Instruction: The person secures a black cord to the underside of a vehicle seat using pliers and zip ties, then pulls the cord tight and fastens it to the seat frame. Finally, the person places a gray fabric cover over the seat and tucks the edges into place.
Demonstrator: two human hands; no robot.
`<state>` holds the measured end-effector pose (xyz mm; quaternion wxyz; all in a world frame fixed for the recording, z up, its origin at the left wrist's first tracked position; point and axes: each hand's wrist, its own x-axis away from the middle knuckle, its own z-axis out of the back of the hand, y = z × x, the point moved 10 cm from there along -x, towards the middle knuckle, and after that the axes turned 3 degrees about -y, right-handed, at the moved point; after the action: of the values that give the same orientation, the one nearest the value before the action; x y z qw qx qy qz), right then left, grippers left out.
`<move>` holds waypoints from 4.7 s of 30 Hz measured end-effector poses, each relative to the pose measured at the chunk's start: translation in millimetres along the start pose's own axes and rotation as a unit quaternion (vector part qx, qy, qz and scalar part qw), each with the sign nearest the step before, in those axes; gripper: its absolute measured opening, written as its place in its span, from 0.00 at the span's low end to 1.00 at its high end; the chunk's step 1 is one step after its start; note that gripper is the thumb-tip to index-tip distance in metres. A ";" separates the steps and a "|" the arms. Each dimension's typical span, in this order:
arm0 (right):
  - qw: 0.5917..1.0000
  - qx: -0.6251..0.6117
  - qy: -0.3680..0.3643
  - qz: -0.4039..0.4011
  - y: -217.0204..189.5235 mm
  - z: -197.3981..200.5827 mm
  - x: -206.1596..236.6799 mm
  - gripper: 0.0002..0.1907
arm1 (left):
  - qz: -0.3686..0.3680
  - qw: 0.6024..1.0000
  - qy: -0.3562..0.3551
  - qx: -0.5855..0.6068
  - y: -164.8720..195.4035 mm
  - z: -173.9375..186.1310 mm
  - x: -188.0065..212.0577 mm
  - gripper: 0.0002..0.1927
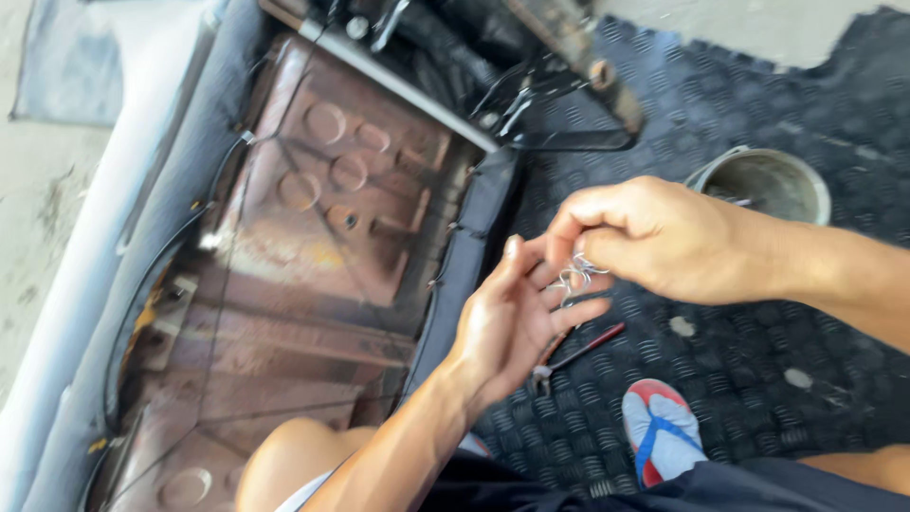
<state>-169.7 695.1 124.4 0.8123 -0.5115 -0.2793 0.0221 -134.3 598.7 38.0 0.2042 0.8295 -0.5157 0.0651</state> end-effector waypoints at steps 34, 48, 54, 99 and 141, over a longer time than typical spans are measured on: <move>0.846 0.498 -0.150 0.116 259.0 -234.7 -31.9 0.16 | -0.123 0.984 0.125 -0.042 54.9 53.4 12.0 0.17; 0.968 -0.016 -0.030 -0.248 186.8 -49.7 -24.7 0.22 | -0.203 0.968 0.131 -0.072 105.2 79.2 15.9 0.14; 0.962 0.093 0.106 -0.234 39.5 34.1 18.2 0.34 | -0.204 0.962 0.145 -0.113 124.0 91.1 14.1 0.13; 0.953 -0.113 -0.058 -0.275 59.5 -54.0 -0.4 0.19 | -0.206 0.799 0.044 -0.563 114.4 -14.3 18.1 0.18; 0.866 0.382 -0.034 -0.322 130.4 40.3 17.7 0.29 | -0.003 0.527 0.049 -0.849 -170.0 143.4 -143.6 0.27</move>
<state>-141.5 795.9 35.0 0.8961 -0.0419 -0.4256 -0.1184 -65.0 724.9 -184.2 0.8372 0.2620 -0.3138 -0.3633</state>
